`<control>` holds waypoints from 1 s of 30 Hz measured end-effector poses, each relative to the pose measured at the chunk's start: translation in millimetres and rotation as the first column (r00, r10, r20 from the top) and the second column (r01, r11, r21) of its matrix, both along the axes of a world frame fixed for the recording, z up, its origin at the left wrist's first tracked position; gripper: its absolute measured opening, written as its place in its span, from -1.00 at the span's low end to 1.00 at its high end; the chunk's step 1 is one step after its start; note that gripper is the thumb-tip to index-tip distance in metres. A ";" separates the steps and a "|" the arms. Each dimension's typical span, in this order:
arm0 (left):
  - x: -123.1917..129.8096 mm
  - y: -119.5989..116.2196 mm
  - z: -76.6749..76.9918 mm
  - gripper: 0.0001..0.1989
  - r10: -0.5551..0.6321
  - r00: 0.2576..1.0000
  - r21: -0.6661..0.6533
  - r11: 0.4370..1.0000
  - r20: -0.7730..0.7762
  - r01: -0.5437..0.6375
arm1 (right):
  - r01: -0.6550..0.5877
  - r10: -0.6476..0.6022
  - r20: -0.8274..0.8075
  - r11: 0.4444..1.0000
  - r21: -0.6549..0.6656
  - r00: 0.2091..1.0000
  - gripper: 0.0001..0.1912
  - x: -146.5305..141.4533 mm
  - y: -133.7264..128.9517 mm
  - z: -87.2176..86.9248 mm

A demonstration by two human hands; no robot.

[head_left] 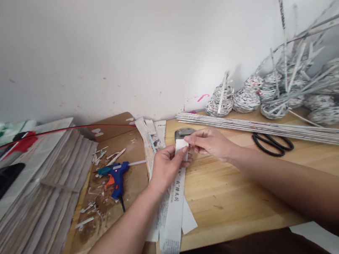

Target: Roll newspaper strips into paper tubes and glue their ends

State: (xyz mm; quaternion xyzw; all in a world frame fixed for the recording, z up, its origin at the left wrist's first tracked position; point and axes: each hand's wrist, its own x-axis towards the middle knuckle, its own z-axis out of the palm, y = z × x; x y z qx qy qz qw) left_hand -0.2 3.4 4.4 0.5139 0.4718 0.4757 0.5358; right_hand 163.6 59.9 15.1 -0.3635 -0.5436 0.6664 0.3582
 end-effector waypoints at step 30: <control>1.4 -1.9 -1.3 -0.63 0.037 0.999 0.004 0.999 -0.027 -0.037 | 0.025 -0.025 0.010 1.000 -0.016 1.000 -0.68 -1.9 -0.4 -0.7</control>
